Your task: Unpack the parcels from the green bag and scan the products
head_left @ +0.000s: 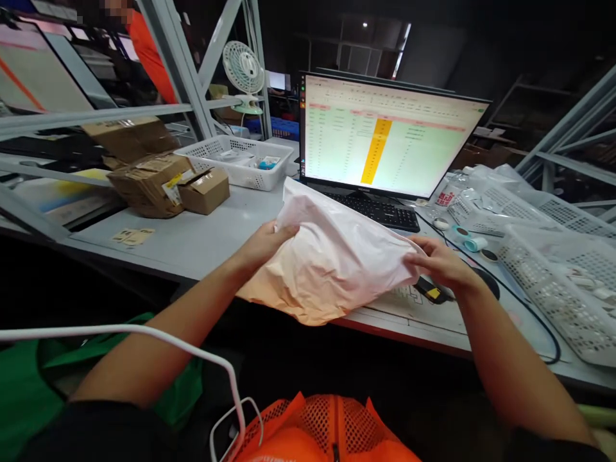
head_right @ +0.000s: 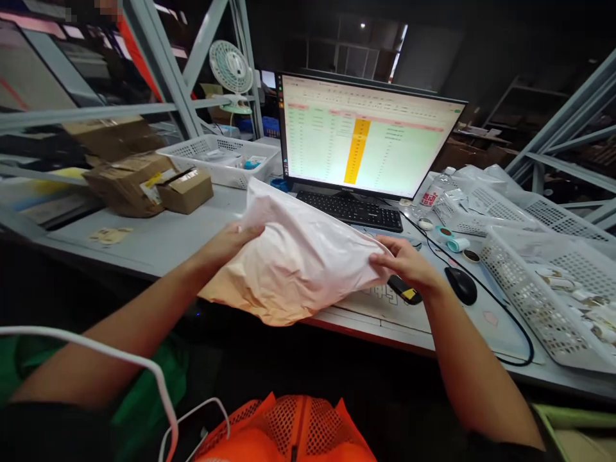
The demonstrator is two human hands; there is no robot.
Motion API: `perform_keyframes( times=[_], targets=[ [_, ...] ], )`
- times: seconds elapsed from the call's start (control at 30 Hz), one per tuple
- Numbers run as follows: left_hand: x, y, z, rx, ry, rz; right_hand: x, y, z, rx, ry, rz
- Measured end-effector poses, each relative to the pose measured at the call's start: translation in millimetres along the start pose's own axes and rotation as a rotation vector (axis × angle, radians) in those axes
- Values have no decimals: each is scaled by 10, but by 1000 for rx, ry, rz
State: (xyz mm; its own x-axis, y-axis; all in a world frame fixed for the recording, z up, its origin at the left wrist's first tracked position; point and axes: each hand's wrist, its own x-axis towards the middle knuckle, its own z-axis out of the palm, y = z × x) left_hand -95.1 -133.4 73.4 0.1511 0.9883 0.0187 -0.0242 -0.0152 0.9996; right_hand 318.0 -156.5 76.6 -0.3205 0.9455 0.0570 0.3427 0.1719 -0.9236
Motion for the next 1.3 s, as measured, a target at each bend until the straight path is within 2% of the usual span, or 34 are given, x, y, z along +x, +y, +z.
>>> perform_keyframes(
  times=[0.07,0.13,0.17,0.2,0.23,0.3,0.37,0.4,0.47,0.53,0.57,0.6,0.63,0.67,0.7,0.77,0.8,0.87,0.93,1.0,1.07,1.1,1.17,1.2,1.3],
  targets=[
    [204,-212,60,-2,42,-101,56,67,-113,-51,184,81],
    [362,-427,109,-6,161,-181,168,193,-160,-9,414,98],
    [413,-529,129,-36,221,-214,221,263,-148,48,488,94],
    [442,-627,145,-84,269,-241,264,333,-108,113,505,94],
    [451,-722,153,-140,302,-263,293,399,-37,164,469,103],
    [421,-897,125,-206,319,-279,313,519,178,163,291,155],
    [352,-1015,5,-112,291,-244,300,629,432,16,144,213],
    [310,-1036,-90,11,266,-210,288,680,545,-105,111,216],
    [212,-975,-296,391,242,-143,262,768,704,-393,110,154],
    [97,-799,-393,784,347,-62,233,831,769,-672,112,50],
    [36,-695,-350,910,428,-9,218,852,779,-783,97,13],
    [-24,-601,-233,974,500,60,204,864,783,-870,79,-8],
    [-78,-532,-45,983,522,129,191,869,787,-938,56,-17],
    [-124,-498,196,946,445,238,181,867,794,-995,39,-18],
    [-158,-505,466,929,281,348,172,860,804,-1044,28,-15],
    [-198,-636,968,1028,-146,482,154,840,814,-1110,20,4],
    [-210,-745,1149,1103,-254,464,139,831,799,-1123,30,21],
    [-241,-998,1318,1203,-417,402,84,815,689,-1075,56,32],
    [-292,-1217,1285,1236,-470,378,-10,804,458,-932,159,20],
    [-353,-1335,1202,1237,-460,388,-121,802,149,-828,385,58],
    [-396,-1351,1195,1239,-429,378,-199,819,-139,-871,607,234],
    [-404,-1335,1231,1241,-420,365,-212,834,-243,-927,652,367],
    [-394,-1289,1355,1240,-396,329,-178,871,-340,-1009,600,611],
    [-381,-1269,1424,1234,-382,314,-140,886,-339,-1019,550,689],
    [-342,-1247,1566,1201,-358,326,-11,865,-249,-1008,484,736]
  ],
)
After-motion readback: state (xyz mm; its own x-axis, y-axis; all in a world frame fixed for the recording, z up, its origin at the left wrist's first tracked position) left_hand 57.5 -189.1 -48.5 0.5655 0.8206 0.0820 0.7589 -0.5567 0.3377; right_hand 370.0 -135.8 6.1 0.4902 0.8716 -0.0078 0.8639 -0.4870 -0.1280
